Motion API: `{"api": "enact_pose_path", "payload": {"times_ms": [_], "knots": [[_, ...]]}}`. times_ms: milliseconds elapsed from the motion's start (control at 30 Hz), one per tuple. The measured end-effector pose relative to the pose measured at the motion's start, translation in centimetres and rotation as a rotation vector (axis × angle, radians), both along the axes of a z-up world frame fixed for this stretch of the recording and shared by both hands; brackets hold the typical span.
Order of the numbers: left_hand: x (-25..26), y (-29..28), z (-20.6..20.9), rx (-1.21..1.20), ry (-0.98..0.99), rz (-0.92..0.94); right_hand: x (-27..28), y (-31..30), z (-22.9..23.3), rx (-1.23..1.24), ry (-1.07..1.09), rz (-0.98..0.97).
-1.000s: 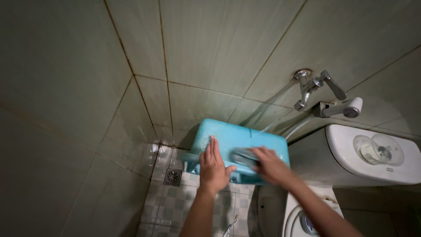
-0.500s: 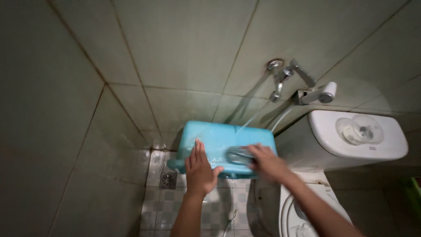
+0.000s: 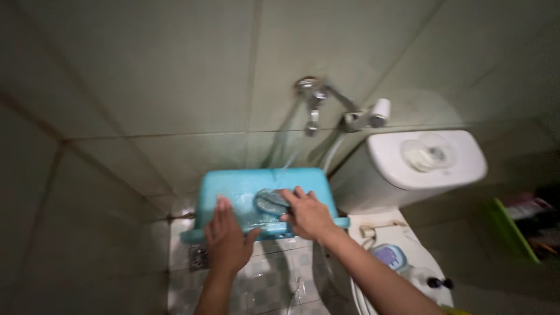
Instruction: The person scrubs a light blue plastic basin with a brush and rinses it with water from a wall-mounted tap. They repeatedly scrub the interior and exterior surfaces of the basin and rinse it thoroughly.
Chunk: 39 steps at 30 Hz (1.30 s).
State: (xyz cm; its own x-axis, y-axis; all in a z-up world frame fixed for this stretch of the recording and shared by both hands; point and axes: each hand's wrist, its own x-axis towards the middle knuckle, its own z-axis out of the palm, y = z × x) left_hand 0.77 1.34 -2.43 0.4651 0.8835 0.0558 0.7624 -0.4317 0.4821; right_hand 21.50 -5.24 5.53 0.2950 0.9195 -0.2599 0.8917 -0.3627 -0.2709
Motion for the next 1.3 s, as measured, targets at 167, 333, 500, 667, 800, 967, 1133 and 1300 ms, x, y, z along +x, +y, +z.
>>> {"api": "enact_pose_path", "payload": {"times_ms": [167,333,500,667,800,967,1133,1300], "knots": [[1.5,-0.3,-1.0,-0.022,0.086,0.019,7.5,1.6,-0.3,0.132,-0.043,-0.262],[1.2,0.4,-2.7,0.054,0.04,0.021,-0.6,6.0,-3.6,0.219,0.087,-0.021],[0.3,0.6,-2.6,0.084,-0.017,0.005,0.8,1.4,-1.4,0.255,0.162,0.081],[1.6,-0.1,-2.7,0.142,-0.051,0.012,6.6,3.7,-1.1,0.285,0.034,-0.186],[1.3,0.1,-2.6,0.095,0.018,0.052,-1.0,6.6,-2.8,0.367,0.208,-0.021],[0.1,-0.5,-1.7,0.086,-0.118,0.039,-2.1,2.8,-1.5,0.39,0.316,0.213],[1.2,-0.9,-0.9,0.084,-0.06,0.02,2.3,5.9,-1.9,0.33,0.225,0.019],[0.6,-0.7,-1.0,0.156,-0.179,0.039,-4.3,9.4,-4.1,0.559,0.227,0.248]]}}
